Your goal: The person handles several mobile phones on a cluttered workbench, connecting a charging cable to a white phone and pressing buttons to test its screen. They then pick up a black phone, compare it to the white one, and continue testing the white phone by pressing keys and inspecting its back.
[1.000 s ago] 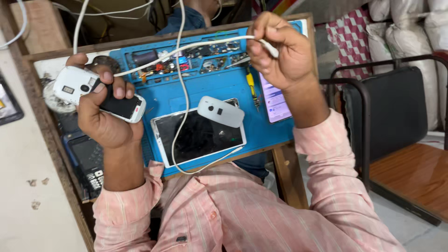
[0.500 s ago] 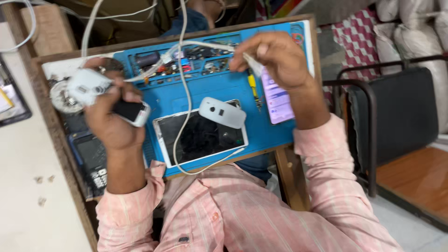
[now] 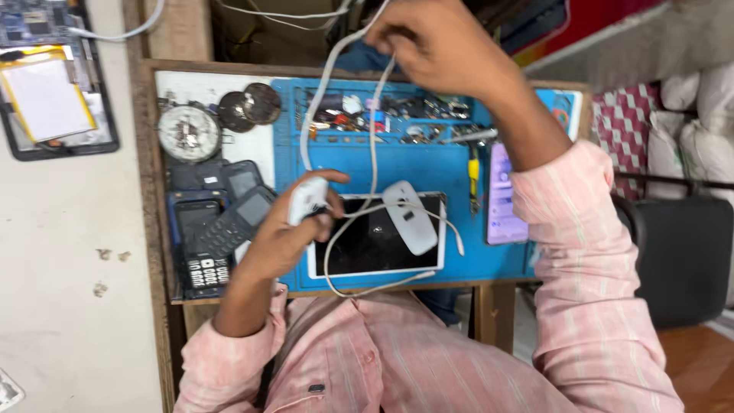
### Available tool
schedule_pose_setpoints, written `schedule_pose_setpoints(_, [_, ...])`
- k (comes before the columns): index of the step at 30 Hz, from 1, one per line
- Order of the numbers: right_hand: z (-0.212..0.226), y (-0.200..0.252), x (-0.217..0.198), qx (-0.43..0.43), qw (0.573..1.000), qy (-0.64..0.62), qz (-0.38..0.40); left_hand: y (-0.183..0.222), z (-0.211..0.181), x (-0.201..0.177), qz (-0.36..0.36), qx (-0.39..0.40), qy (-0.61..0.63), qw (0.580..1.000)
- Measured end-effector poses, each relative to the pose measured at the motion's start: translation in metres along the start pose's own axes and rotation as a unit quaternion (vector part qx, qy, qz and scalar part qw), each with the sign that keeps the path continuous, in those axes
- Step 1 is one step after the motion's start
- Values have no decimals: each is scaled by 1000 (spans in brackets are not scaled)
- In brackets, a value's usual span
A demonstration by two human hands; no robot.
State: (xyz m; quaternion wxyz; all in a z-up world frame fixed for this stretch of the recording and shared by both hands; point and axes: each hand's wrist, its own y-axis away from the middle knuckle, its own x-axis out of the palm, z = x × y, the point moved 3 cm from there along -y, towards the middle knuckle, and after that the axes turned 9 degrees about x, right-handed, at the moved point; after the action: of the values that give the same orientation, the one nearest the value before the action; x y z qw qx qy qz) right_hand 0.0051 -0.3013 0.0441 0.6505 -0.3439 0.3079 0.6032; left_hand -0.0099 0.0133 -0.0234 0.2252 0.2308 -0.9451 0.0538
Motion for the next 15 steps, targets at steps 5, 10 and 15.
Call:
schedule_pose_setpoints(5, [-1,-98,67,-41,992,121,23,-8,18,11,58,28,-62,996])
schedule_pose_setpoints(10, [-35,-153,122,81,919,297,247,-9,17,9,127,15,-110,986])
schedule_pose_setpoints(15, [-87,-155,121,156,862,309,370,-13,5,-3,166,11,-92,982])
